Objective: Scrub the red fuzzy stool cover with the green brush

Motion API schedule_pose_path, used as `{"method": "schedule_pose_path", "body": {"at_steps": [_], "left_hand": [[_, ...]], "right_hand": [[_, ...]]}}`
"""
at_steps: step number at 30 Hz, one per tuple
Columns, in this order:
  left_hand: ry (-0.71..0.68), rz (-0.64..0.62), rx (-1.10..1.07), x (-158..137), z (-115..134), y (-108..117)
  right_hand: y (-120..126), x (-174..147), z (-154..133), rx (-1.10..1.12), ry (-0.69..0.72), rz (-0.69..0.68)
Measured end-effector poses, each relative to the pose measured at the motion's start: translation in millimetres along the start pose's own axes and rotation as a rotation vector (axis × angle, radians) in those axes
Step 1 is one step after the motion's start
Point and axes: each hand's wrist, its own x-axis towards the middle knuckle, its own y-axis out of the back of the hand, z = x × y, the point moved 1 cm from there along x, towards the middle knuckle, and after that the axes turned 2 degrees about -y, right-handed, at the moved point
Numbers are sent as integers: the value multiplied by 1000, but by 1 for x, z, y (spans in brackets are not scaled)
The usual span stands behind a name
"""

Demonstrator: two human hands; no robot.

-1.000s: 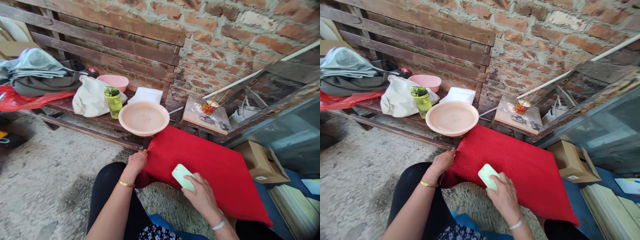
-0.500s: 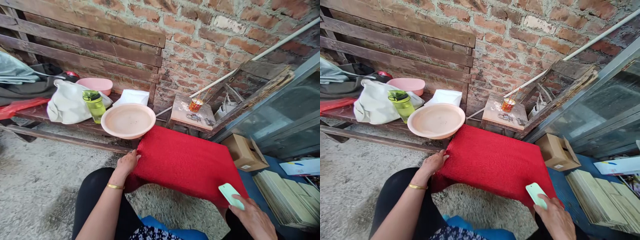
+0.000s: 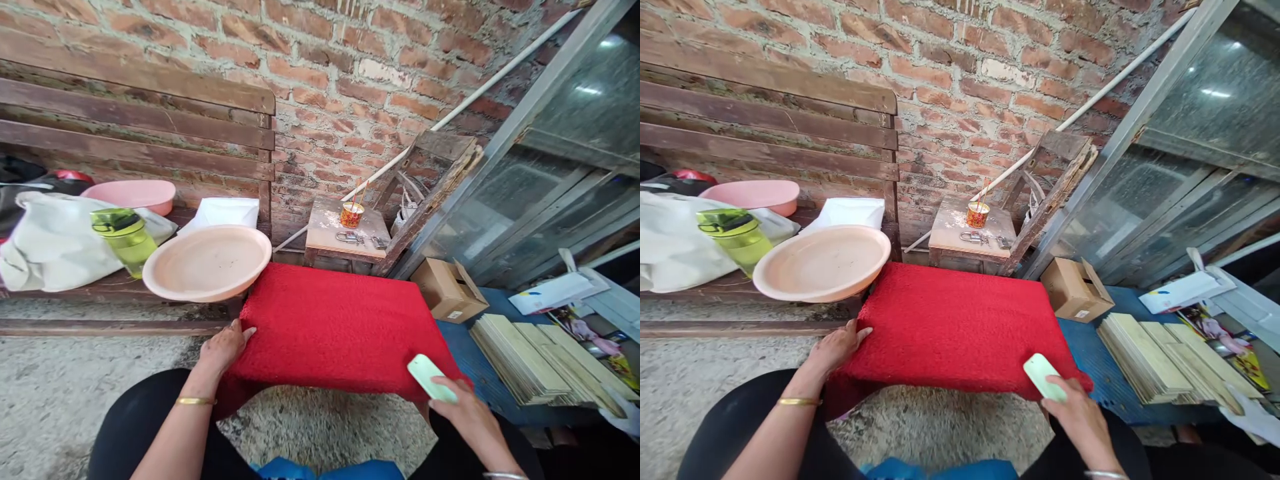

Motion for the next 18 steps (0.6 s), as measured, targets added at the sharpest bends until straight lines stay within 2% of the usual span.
{"method": "schedule_pose_path", "body": {"at_steps": [2,4,6,8,11,13,15,18], "left_hand": [[-4,12,-18,0,0,1],[0,10,-31,0,0,1],[3,5,-27,1,-1,1],[-4,4,-2,2,-2,-1],[-38,11,46,5,-5,-5],[-52,13,65,8,-6,-9],[-48,25,77,10,-8,-12],[-40,30,81,11,-8,-11]], "right_hand": [[14,1,36,-126,-107,57],[23,-1,48,-251,-149,124],[24,-5,35,-260,-97,174],[18,-7,7,-150,17,175],[5,-5,-31,9,172,119],[-1,-2,-35,31,184,78],[-1,1,-16,21,112,66],[11,1,34,-63,-82,108]]}}
